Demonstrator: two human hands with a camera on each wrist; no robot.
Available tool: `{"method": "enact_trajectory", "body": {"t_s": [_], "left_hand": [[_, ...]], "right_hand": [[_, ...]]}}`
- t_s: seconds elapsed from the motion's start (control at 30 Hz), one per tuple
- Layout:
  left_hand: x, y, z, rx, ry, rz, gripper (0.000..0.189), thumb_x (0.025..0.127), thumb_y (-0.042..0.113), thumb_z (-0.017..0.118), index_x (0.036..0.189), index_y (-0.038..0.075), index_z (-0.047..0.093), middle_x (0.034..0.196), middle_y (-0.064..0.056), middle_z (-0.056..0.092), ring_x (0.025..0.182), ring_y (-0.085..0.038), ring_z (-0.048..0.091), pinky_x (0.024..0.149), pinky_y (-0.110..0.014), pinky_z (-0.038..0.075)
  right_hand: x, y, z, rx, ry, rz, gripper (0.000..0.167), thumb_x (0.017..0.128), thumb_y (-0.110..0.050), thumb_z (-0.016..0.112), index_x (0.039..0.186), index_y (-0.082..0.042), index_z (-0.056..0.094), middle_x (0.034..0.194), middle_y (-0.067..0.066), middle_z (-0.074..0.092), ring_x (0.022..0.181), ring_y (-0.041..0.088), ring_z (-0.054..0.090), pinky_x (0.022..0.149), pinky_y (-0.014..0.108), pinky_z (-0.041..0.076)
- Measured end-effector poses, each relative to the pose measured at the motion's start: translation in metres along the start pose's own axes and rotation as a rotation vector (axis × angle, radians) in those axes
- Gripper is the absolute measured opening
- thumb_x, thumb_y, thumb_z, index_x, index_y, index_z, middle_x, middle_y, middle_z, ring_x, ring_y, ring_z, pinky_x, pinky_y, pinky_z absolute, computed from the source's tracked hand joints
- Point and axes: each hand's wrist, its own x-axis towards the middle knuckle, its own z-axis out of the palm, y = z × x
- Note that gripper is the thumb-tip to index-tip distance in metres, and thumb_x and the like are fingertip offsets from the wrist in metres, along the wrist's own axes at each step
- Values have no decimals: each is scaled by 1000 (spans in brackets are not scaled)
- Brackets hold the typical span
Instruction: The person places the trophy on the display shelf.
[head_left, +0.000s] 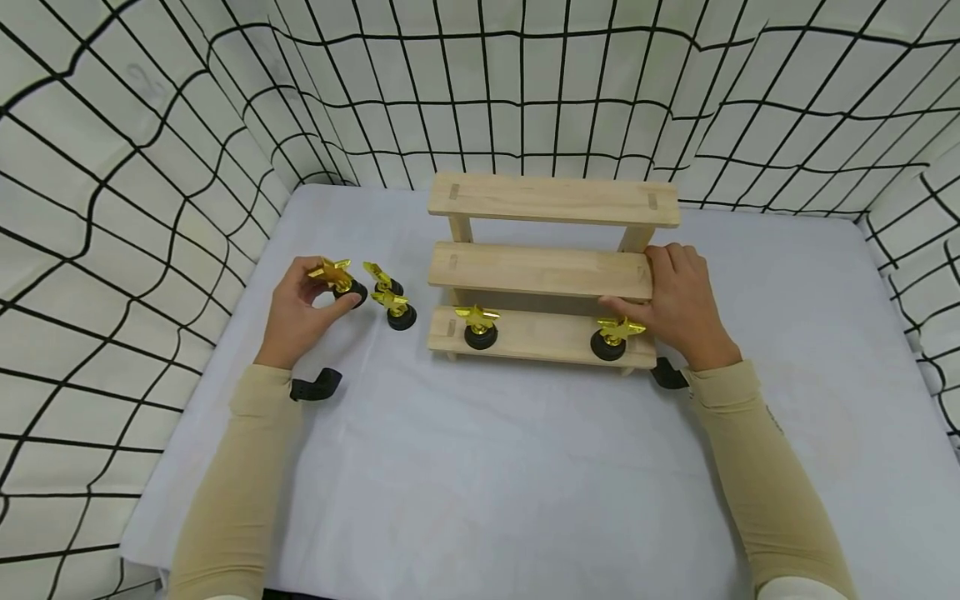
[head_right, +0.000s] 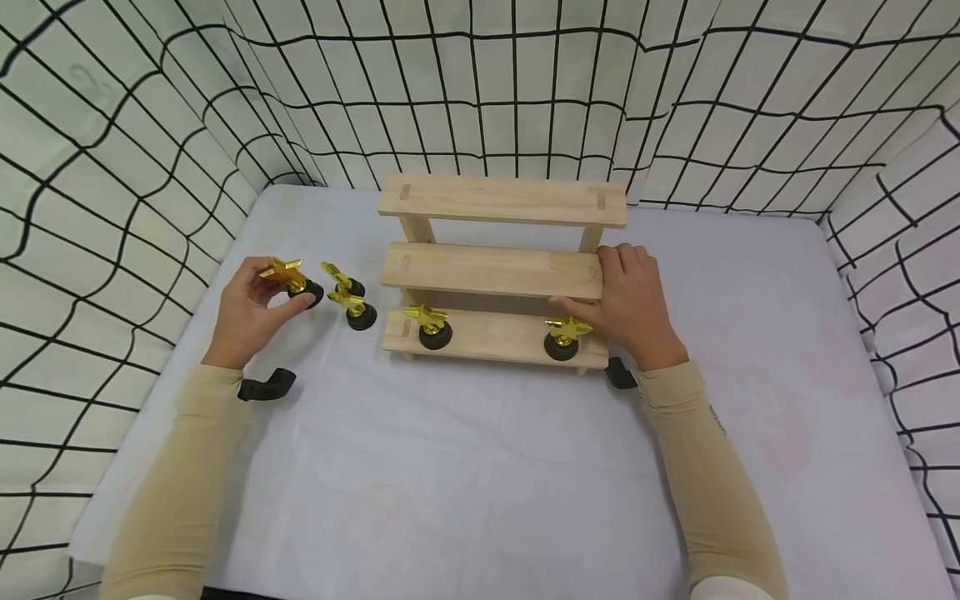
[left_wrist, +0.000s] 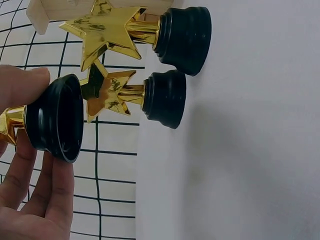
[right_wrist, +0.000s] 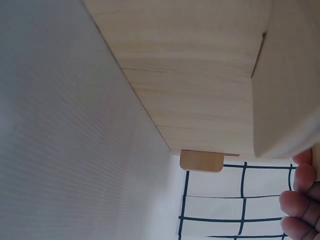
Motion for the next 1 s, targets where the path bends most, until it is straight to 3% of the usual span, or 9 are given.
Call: {"method": "enact_trajectory", "body": {"t_s": [0.4, 0.7, 1.0], "left_hand": [[2, 19, -2, 31, -20, 34, 50, 83, -4, 82, 123, 8, 54, 115, 17, 56, 106, -1, 60, 99, -7, 48], [3, 32, -1, 76, -22, 84, 52, 82, -6, 82, 124, 2, 53, 114, 18, 56, 104, 1, 60, 100, -9, 48], [16, 51, -6, 73, 4, 148, 50, 80, -10, 82, 120, -2, 53, 113, 16, 58, 102, -2, 61, 102, -12, 49]], "right_hand": [[1, 0, -1, -17, -15, 0, 111, 80, -97, 41, 110, 8, 57, 92, 26, 53, 78, 42, 45, 68, 52, 36], [-1, -1, -2, -21, -14, 4, 108, 80, -96, 42, 108, 8, 57, 92, 25, 53, 78, 42, 45, 68, 52, 37], [0, 0, -1, -23, -9, 0, 109, 80, -97, 40, 107, 8, 55, 92, 25, 52, 79, 42, 44, 69, 52, 36]]}}
